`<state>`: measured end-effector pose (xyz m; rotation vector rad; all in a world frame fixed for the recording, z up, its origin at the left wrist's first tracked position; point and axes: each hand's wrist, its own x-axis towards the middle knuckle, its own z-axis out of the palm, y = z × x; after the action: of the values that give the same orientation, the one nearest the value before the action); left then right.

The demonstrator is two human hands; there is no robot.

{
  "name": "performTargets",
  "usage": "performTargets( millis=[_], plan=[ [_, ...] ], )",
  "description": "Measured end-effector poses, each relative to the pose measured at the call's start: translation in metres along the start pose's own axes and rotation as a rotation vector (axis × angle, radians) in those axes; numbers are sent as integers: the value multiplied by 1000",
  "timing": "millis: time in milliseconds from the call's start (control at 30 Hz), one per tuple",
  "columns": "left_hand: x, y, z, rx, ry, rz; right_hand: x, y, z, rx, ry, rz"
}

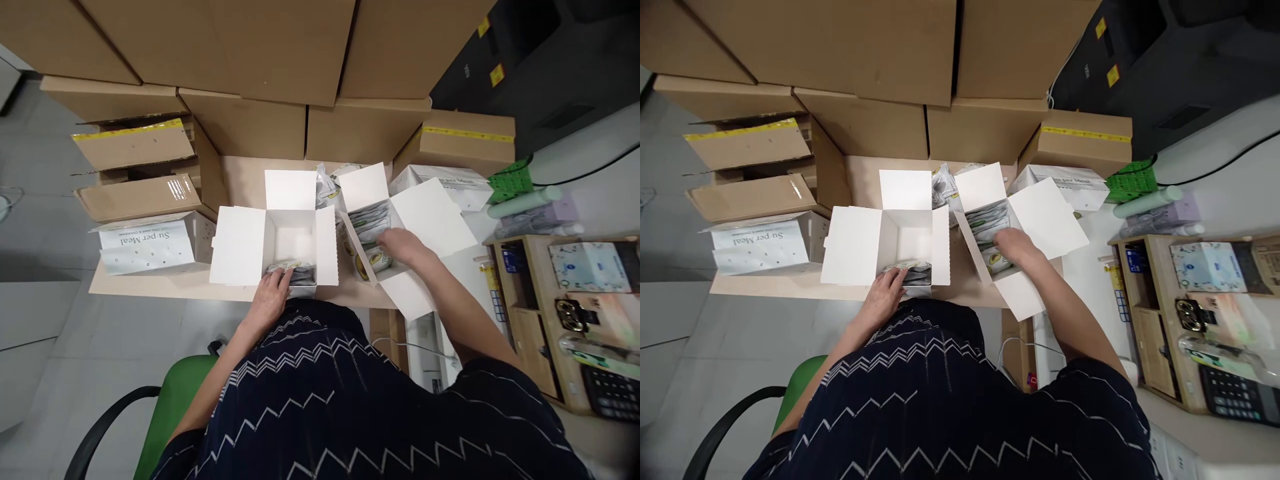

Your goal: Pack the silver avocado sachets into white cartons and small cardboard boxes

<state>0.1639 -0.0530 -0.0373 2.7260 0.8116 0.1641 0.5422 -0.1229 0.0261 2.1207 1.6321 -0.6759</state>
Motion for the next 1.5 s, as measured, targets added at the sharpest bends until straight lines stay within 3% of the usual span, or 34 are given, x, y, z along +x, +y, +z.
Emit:
performTargets(
  millis=[133,267,400,533,667,733,833,1000,1100,1333,1500],
  plan=[
    [0,-1,2,21,7,11,3,4,34,-100,24,-27],
    [0,0,2,34,7,6,-2,4,31,-174,-31,11],
    [0,2,0,16,1,11,-35,10,-12,-64,-8,79],
    [0,3,0,22,13,14,-92,9,-69,81,274,80],
    [0,2,1,24,24,25,-112,-18,-104,266,620,-141],
    [-1,3,1,23,22,27,-98,-42,-110,363,655,-281],
    [-2,3,-1,22,17,20,-60,-86,-108,377,526,-441],
    [-2,4,-3,7,4,17,-1,-157,-89,132,127,-592],
    [-3,3,-3,-1,-13,6,25,-185,-71,39,-43,-653],
    [-4,7,-10,-32,0,25,67,-199,-41,-82,-156,-649],
    [14,5,-18,-35,181,-38,76,-199,-34,-67,-149,-667]
  ],
)
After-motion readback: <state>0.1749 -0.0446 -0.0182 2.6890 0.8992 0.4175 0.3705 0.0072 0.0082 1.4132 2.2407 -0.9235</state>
